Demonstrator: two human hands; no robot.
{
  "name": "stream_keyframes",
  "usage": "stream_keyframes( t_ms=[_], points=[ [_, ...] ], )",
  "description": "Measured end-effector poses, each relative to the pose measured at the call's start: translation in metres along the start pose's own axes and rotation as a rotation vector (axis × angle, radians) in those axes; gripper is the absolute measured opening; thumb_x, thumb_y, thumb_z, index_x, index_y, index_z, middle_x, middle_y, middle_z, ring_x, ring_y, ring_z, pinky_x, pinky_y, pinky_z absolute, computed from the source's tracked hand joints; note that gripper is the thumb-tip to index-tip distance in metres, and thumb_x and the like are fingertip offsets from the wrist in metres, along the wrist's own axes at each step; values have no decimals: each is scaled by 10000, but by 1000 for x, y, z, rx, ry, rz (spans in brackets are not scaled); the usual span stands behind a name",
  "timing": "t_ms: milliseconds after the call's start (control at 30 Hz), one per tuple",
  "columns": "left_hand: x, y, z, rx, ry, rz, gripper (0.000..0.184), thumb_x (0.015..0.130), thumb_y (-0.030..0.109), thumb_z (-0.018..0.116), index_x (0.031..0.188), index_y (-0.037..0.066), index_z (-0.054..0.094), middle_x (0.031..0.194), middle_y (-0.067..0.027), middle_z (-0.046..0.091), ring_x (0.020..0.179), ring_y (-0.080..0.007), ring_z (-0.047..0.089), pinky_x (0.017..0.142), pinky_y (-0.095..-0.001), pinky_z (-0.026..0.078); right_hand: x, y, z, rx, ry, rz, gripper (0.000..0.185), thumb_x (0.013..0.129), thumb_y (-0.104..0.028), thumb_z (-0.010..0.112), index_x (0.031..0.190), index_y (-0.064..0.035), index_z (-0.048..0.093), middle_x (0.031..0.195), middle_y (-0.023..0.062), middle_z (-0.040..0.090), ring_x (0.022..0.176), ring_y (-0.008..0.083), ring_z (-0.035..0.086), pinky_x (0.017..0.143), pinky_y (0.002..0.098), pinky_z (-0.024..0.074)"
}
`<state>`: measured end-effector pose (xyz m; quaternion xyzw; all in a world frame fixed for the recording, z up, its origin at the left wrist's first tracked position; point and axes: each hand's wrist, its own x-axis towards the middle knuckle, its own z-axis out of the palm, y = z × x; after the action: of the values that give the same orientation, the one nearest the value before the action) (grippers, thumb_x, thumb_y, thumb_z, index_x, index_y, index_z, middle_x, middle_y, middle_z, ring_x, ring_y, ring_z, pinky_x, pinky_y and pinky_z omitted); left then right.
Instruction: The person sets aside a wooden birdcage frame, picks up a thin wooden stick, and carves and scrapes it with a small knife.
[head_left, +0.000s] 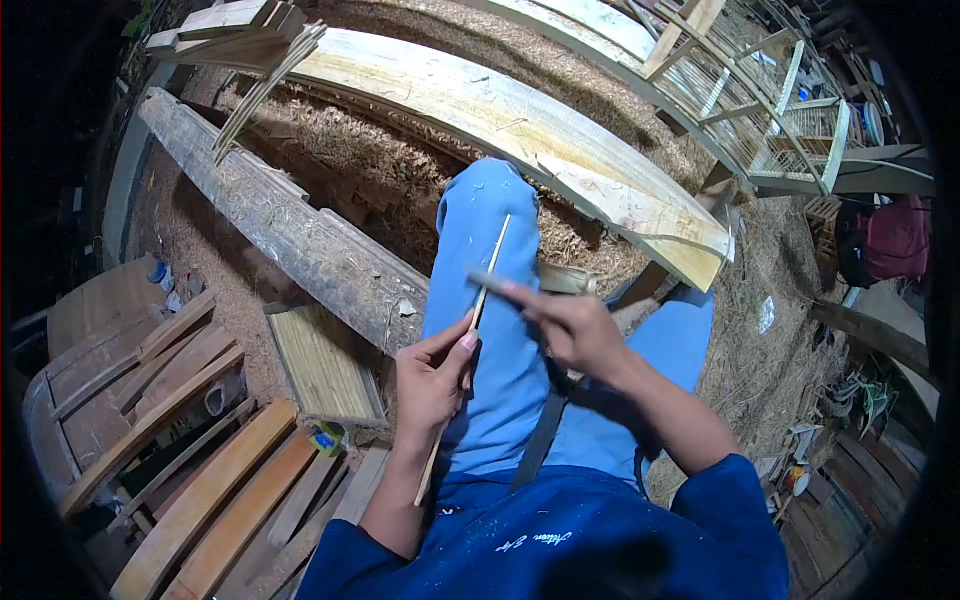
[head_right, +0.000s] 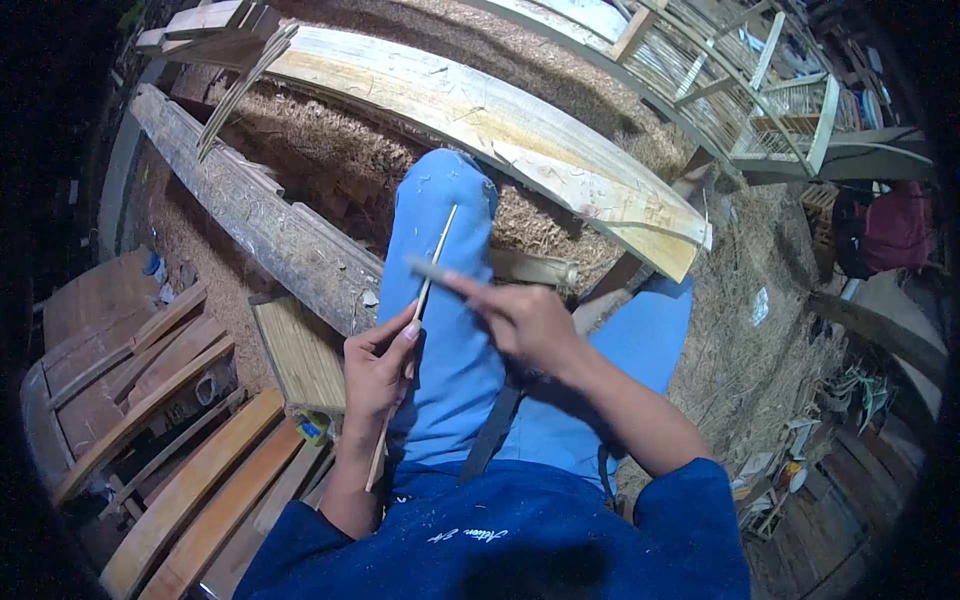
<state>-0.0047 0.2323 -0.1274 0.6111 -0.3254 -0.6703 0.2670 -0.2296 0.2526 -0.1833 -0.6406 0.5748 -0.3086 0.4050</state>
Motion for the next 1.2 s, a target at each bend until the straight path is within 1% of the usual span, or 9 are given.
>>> stream_keyframes(
  t_ms=[100, 233, 300, 600, 733, 833, 933, 1033, 1200],
  points=[
    [0, 8, 2, -11, -2, -43, 312, 970, 108, 721, 1261, -4, 707, 720, 12, 653, 513, -23, 492, 448, -199, 358, 9, 17, 2, -25, 137, -48, 600, 920, -135, 671, 1463, -364, 553, 771, 161, 698, 660, 341, 693, 600, 460, 550],
    [0, -5, -4, -35, -29, 48, 314, 972, 109, 718, 1263, -9, 703, 708, 13, 648, 504, -23, 490, 440, -197, 354, -3, -4, 3, -41, -55, -84, 573, 890, 9, 632, 1422, -205, 617, 858, 161, 734, 701, 299, 726, 660, 387, 567],
    [2, -3, 0, 6, 16, -2, 318, 973, 109, 717, 1267, -10, 701, 702, 12, 647, 501, -25, 491, 437, -196, 356, 12, 13, -4, -106, 78, -34, 552, 938, -142, 656, 1445, -345, 577, 740, 156, 683, 641, 336, 683, 584, 465, 539],
    [-2, -6, -1, -28, 9, 27, 313, 969, 99, 720, 1262, -9, 704, 714, 10, 653, 503, -22, 489, 433, -197, 346, 17, 14, -9, -21, 127, 103, 633, 862, -92, 661, 1433, -355, 590, 872, 136, 753, 668, 296, 713, 661, 420, 604],
    [-2, -1, -4, 2, 8, 6, 311, 971, 106, 719, 1261, -6, 706, 714, 11, 653, 501, -22, 487, 432, -197, 345, 0, 2, 5, -24, 18, -95, 623, 876, -110, 664, 1444, -352, 578, 865, 110, 751, 709, 294, 726, 686, 447, 594],
    [-2, -5, -2, -1, 16, -19, 311, 972, 115, 719, 1260, -3, 707, 714, 10, 654, 499, -21, 486, 426, -199, 344, 21, 16, -8, -69, 104, 139, 617, 894, -113, 658, 1444, -379, 570, 834, 115, 739, 709, 304, 723, 672, 436, 594],
    [-1, -9, -3, -38, 11, 16, 309, 972, 116, 719, 1258, -2, 709, 698, 12, 647, 493, -22, 484, 416, -202, 338, 0, -11, 0, -157, -98, -87, 571, 900, -6, 594, 1426, -229, 616, 820, 203, 705, 652, 299, 706, 631, 393, 546],
    [0, -7, -3, -12, 19, 6, 310, 970, 116, 720, 1257, -1, 709, 674, 15, 635, 482, -24, 479, 408, -202, 331, 20, 14, -13, 7, 151, 119, 575, 893, -27, 654, 1422, -249, 623, 799, 182, 707, 626, 302, 693, 611, 424, 535],
    [0, -11, -4, 4, 25, 30, 310, 969, 119, 721, 1257, 5, 711, 658, 17, 625, 467, -24, 462, 405, -204, 321, 1, 11, 6, -92, 55, -130, 570, 930, -140, 650, 1457, -339, 564, 779, 155, 715, 615, 327, 688, 600, 452, 570]
  ],
)
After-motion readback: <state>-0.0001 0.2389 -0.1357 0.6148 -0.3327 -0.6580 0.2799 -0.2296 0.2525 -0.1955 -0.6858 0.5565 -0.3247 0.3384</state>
